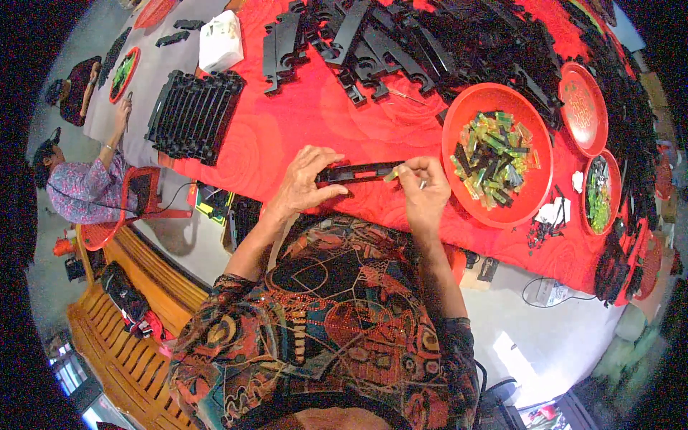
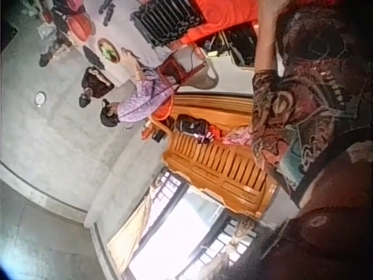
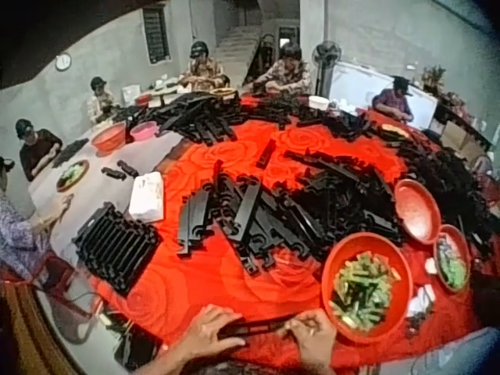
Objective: The person assembles small plastic components by hand on a workspace table, creating assembled components.
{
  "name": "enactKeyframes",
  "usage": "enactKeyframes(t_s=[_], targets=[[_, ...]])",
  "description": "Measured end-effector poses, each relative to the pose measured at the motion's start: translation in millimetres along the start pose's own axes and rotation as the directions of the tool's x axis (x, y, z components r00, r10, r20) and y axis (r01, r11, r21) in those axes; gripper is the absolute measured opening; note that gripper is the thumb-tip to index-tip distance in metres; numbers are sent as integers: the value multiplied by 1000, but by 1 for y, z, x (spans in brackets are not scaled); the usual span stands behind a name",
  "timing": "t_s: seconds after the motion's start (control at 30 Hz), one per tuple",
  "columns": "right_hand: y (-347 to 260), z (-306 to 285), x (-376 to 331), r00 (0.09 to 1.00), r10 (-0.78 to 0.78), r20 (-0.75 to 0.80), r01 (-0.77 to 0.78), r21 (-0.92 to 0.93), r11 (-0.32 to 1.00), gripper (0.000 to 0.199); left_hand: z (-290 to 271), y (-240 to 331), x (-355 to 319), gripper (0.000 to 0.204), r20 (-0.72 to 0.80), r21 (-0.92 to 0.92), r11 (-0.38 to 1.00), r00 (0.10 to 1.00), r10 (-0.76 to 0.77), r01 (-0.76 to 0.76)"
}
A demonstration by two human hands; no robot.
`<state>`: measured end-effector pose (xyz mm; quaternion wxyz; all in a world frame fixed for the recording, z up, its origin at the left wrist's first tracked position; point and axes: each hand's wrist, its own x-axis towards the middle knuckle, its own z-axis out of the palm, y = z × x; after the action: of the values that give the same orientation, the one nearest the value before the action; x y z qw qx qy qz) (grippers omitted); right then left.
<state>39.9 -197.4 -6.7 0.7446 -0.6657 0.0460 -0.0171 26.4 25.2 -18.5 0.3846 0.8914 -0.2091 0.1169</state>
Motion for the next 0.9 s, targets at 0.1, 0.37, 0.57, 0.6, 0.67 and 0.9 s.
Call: enactKeyframes(t_s=[0.1, 0.37, 0.57, 0.6, 0.67, 0.9], targets=[[9, 6, -5, 1000, 2, -10, -2, -74, 997, 7, 3, -3, -5, 41, 34, 51, 999, 999, -16, 14], [22, 28, -13, 991, -113, -73, 92, -236, 967, 7, 11, -3, -11, 36, -10, 26, 1000, 1000, -11, 11], [28, 37, -16, 983, -182, -23, 157, -405, 901, 7, 13, 5, -11, 32, -82, 62, 998, 997, 13, -8], [27, 38, -16, 983, -180, -22, 156, -406, 900, 7, 13, 7, -11, 29, -117, 85, 996, 993, 28, -18], [24, 39, -15, 969, -242, 53, 236, -500, 833, 6, 20, 3, -13, 28, -120, 123, 990, 989, 85, -70], [21, 36, -14, 969, -243, 44, 226, -553, 802, 5, 19, 7, -10, 24, 16, 261, 957, 992, 128, -128]])
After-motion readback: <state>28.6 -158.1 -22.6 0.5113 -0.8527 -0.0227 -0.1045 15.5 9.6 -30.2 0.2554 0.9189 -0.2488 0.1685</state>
